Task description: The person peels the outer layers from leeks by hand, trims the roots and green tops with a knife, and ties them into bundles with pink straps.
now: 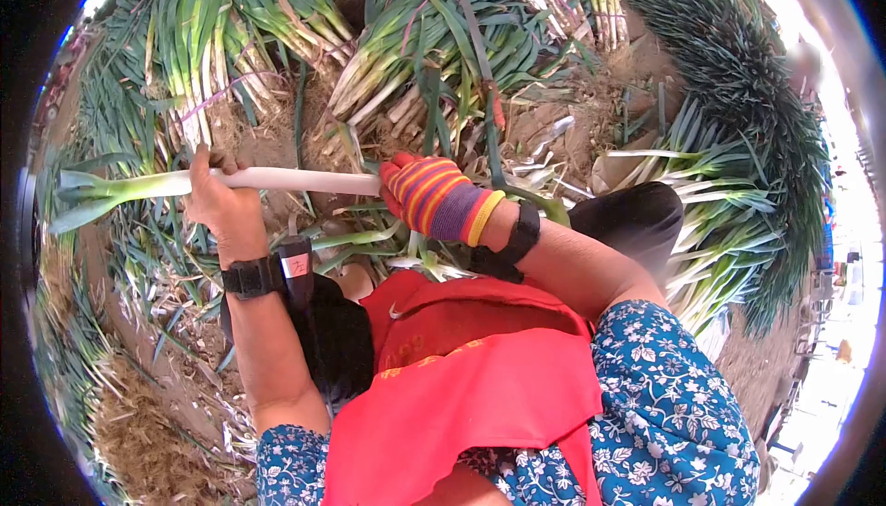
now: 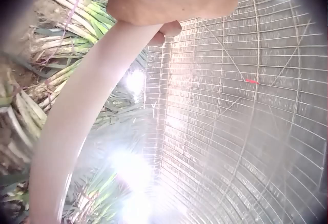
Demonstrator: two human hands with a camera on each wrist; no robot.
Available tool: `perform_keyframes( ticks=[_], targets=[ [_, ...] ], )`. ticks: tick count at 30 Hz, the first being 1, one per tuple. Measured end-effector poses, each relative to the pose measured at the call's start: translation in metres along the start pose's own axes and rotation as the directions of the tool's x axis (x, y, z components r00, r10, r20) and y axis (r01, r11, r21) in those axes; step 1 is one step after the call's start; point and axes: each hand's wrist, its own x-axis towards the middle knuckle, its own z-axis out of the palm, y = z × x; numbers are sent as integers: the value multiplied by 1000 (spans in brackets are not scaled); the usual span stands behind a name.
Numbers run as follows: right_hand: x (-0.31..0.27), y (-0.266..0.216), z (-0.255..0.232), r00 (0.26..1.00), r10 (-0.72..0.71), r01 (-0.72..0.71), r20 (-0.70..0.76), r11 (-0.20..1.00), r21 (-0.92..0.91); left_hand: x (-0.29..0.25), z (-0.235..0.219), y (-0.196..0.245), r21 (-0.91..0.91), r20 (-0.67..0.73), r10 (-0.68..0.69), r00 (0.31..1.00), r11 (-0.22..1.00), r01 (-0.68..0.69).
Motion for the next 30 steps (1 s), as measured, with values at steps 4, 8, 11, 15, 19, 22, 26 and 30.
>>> perform_keyframes(
  ticks=[4, 8, 11, 15, 19, 22, 26, 30],
  targets=[
    [0, -6, 4, 999, 25, -24, 35, 999, -20, 1, 1, 2, -15, 25, -49, 998, 999, 50],
    [-3, -8, 12, 998, 17, -18, 61, 999, 28, -6, 9, 8, -116, 34, -46, 998, 992, 50],
    [-6, -10, 13, 1000, -11, 13, -18, 994, 106, -3, 7, 8, -161, 109, -92, 990, 981, 109],
    [-17, 19, 28, 1000, -12, 4, 27, 961, 277, -1, 6, 12, -181, 299, -164, 940, 958, 224],
    [-26, 28, 29, 926, 69, -250, 370, 848, 467, -4, 8, 17, -186, 443, -236, 865, 919, 346],
    [-56, 37, 46, 826, 236, -389, 512, 895, 216, -10, 10, 9, -154, 477, -235, 847, 926, 344],
    [-148, 128, 127, 786, 181, -195, 591, 980, -42, 1, 11, 13, -136, 452, -207, 867, 945, 297],
    [-123, 111, 63, 862, -363, 280, 353, 923, 265, 5, 6, 2, -156, 340, -201, 919, 951, 266]
  ],
)
